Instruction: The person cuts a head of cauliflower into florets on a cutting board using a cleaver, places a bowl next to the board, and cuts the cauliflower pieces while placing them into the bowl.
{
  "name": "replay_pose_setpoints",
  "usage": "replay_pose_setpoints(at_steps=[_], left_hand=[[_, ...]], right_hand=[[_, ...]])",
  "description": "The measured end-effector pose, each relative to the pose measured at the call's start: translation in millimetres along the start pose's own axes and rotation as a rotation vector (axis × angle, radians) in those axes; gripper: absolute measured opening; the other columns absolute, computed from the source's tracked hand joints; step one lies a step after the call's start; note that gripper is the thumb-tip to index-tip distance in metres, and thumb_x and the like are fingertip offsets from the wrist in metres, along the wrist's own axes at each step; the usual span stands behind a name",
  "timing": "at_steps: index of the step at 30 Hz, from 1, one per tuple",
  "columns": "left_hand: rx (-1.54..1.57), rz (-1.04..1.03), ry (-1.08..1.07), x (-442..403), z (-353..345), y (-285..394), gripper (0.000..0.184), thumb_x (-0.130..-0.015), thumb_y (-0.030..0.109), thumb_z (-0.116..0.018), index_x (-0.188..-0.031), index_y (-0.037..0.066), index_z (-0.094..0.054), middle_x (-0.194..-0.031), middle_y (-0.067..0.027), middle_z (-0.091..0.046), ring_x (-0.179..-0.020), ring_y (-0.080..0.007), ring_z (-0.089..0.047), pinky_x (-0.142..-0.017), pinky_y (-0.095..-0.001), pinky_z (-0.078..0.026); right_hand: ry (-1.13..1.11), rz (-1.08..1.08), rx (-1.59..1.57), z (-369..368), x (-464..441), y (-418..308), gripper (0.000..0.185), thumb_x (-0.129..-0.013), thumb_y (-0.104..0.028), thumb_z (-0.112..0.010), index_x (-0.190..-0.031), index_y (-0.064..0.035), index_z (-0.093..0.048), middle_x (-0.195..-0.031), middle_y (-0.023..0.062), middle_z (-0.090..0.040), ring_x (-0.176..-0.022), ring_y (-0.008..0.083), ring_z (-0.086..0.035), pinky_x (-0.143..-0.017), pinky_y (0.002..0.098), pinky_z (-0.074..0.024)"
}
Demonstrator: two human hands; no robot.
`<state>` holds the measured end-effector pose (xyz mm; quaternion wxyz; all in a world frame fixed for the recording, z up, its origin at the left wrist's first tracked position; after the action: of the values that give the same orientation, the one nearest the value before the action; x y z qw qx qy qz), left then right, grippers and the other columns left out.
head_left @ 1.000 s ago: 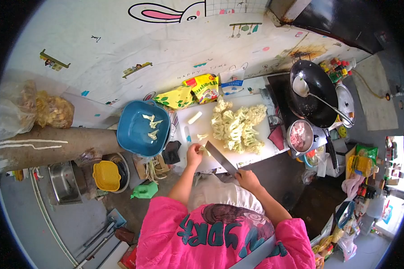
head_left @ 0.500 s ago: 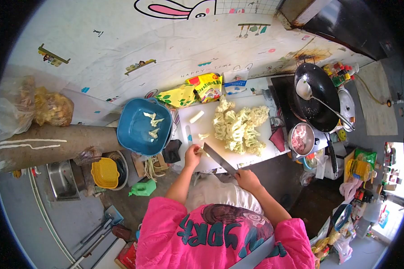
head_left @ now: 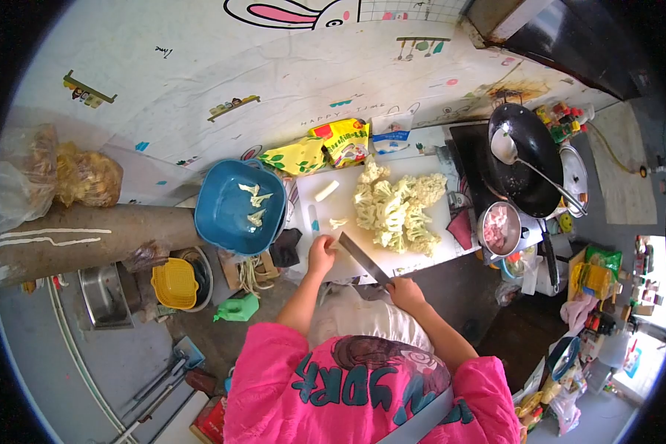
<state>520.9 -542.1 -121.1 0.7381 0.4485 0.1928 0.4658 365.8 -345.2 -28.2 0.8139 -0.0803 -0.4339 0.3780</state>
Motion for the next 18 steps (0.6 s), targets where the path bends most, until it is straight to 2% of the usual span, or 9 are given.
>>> replay_pose_setpoints(at_steps=[2, 5, 8, 11, 14, 18], left_hand=[[-0.078, -0.027, 0.017, 7.8, 7.8, 3.9, 0.030, -0.063, -0.005, -0.059, -0.091, 0.002, -0.055, -0.087, -0.0131, -0.056, -0.073, -0.0283, -0.058, -0.066, -0.0343, -0.048], [-0.031, 0.006, 0.064, 17.6, 4.5, -20.5, 0.028, -0.068, 0.001, -0.064, -0.095, 0.002, -0.056, -0.083, -0.0096, -0.057, -0.078, -0.0218, -0.059, -0.065, -0.0305, -0.048], [0.251, 0.112, 0.082, 26.7, 5.8, -12.9, 0.024, -0.071, 0.005, -0.065, -0.093, 0.002, -0.057, -0.084, -0.0100, -0.058, -0.078, -0.0203, -0.059, -0.064, -0.0293, -0.048], [0.020, 0.112, 0.138, 22.2, 9.9, -9.5, 0.021, -0.072, 0.010, -0.067, -0.089, 0.001, -0.058, -0.082, -0.0094, -0.060, -0.074, -0.0170, -0.060, -0.061, -0.0274, -0.048], [0.148, 0.301, 0.074, 18.5, 0.2, -23.9, 0.022, -0.072, 0.012, -0.069, -0.089, 0.002, -0.060, -0.080, -0.0085, -0.062, -0.069, -0.0157, -0.060, -0.061, -0.0271, -0.048], [0.158, 0.292, 0.066, 14.2, -0.3, -15.3, 0.020, -0.074, 0.011, -0.067, -0.091, 0.002, -0.060, -0.078, -0.0075, -0.063, -0.066, -0.0154, -0.061, -0.062, -0.0269, -0.049]], right_hand=[[0.014, -0.006, -0.007, 0.7, -0.4, -0.9, 0.025, -0.083, -0.026, -0.052, -0.084, -0.0032, -0.062, -0.080, 0.0228, -0.061, -0.079, 0.0409, -0.058, -0.072, 0.0478, -0.0460], [0.032, 0.024, -0.006, 1.4, -0.1, -4.2, 0.025, -0.083, -0.026, -0.052, -0.083, -0.0031, -0.062, -0.079, 0.0226, -0.061, -0.077, 0.0409, -0.058, -0.071, 0.0478, -0.0462], [0.044, 0.044, -0.005, 2.9, 1.8, -6.7, 0.025, -0.083, -0.026, -0.052, -0.083, -0.0031, -0.062, -0.078, 0.0225, -0.061, -0.076, 0.0411, -0.058, -0.070, 0.0480, -0.0463], [0.051, 0.069, 0.020, 1.2, 2.8, -6.8, 0.025, -0.084, -0.026, -0.050, -0.085, -0.0038, -0.062, -0.078, 0.0222, -0.061, -0.075, 0.0402, -0.059, -0.070, 0.0480, -0.0470], [0.070, 0.064, 0.044, 7.9, 11.5, -9.5, 0.026, -0.084, -0.026, -0.049, -0.085, -0.0040, -0.062, -0.077, 0.0222, -0.061, -0.073, 0.0399, -0.059, -0.069, 0.0483, -0.0473], [0.101, 0.081, 0.001, 12.7, 21.5, -6.0, 0.026, -0.083, -0.026, -0.049, -0.085, -0.0035, -0.062, -0.074, 0.0229, -0.061, -0.072, 0.0405, -0.059, -0.068, 0.0491, -0.0472]])
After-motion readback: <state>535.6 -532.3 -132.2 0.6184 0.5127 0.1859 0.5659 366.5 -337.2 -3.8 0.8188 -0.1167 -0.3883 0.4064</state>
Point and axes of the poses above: each hand's wrist, its own x-axis away from the middle knuckle, its own z-axis out of the back of the hand, y = z × x, the point moved 7 cm from there along -x, towards the middle knuckle
